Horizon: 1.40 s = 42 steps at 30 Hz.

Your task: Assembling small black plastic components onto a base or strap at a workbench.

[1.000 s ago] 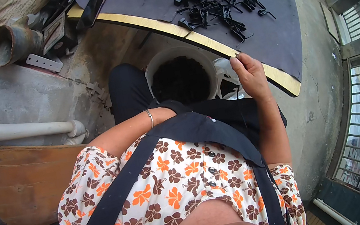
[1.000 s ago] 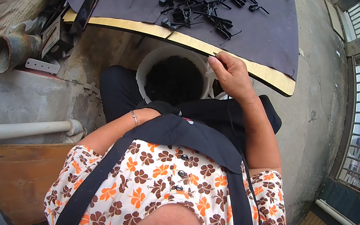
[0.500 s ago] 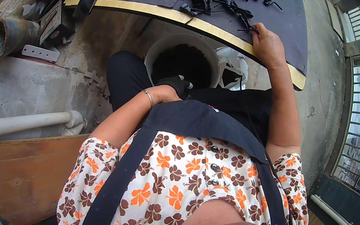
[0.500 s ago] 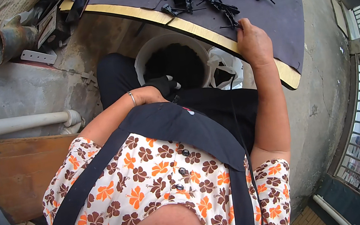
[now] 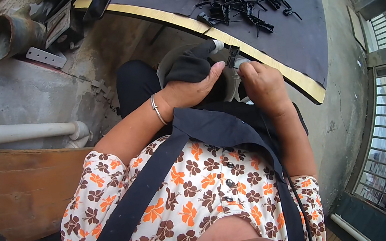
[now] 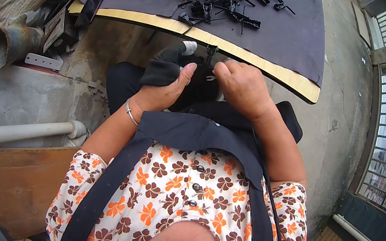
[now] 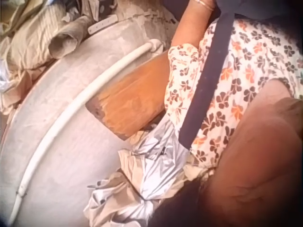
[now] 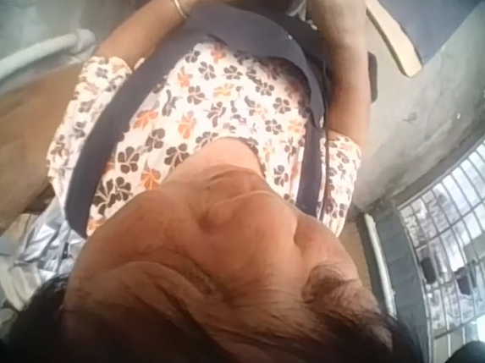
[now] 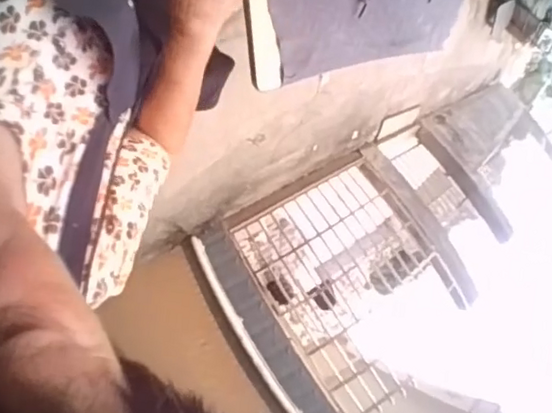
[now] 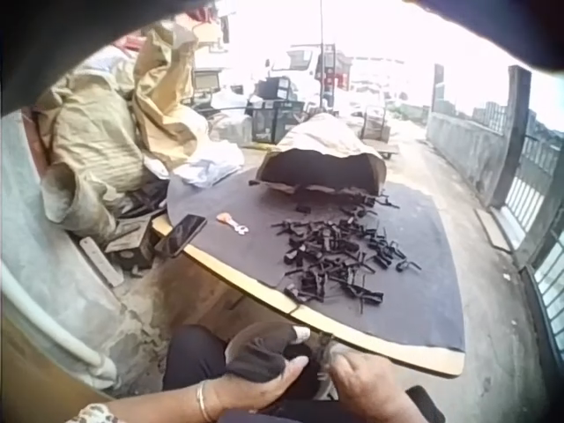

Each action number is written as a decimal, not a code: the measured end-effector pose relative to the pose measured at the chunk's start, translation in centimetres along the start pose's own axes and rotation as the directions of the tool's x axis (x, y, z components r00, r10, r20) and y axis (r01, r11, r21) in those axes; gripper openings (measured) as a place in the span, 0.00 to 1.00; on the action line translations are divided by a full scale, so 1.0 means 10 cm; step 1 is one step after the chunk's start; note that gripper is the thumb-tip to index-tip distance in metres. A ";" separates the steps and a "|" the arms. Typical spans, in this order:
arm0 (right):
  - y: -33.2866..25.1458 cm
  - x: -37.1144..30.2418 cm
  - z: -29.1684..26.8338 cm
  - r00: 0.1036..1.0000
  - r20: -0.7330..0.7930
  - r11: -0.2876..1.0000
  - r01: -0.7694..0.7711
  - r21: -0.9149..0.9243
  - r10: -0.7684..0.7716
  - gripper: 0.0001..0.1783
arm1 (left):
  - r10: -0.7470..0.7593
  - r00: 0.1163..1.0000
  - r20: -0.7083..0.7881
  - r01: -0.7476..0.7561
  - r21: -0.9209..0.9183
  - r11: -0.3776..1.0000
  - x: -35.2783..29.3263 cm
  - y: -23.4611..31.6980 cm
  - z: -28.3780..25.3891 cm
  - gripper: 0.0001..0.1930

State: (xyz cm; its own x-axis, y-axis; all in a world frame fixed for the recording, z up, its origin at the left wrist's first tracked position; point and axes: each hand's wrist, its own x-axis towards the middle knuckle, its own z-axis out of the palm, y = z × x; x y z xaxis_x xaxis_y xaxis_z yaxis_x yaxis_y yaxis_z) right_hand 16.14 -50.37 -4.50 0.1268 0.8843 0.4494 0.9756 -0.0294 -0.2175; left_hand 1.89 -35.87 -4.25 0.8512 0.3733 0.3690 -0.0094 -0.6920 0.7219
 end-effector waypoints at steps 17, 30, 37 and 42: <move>-0.22 0.05 0.09 0.891 -0.001 0.664 -0.338 0.666 0.455 0.08 | -0.187 0.930 0.315 0.319 -0.446 0.836 0.17 0.25 -0.07 0.11; -0.20 0.10 0.04 0.916 0.131 0.605 -0.353 0.714 0.379 0.15 | -0.163 0.986 0.033 0.166 -0.302 0.939 0.04 0.25 0.04 0.09; -0.31 0.11 0.36 0.861 0.084 0.405 -0.320 0.857 0.502 0.16 | 0.347 0.934 -0.082 -0.315 0.267 0.911 0.04 0.21 0.05 0.11; -0.35 0.10 0.29 0.814 0.246 0.160 -0.379 0.911 0.526 0.17 | 0.265 0.957 -0.118 -0.238 0.202 0.950 0.05 0.23 0.05 0.12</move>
State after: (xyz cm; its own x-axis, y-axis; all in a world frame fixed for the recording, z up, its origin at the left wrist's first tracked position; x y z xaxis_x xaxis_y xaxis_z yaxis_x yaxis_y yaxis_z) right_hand 12.35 -48.05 -5.84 0.5719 0.8194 0.0384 -0.0549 0.0849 -0.9949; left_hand 2.59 -37.56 -2.73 0.7500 0.2468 0.6137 -0.1058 -0.8711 0.4796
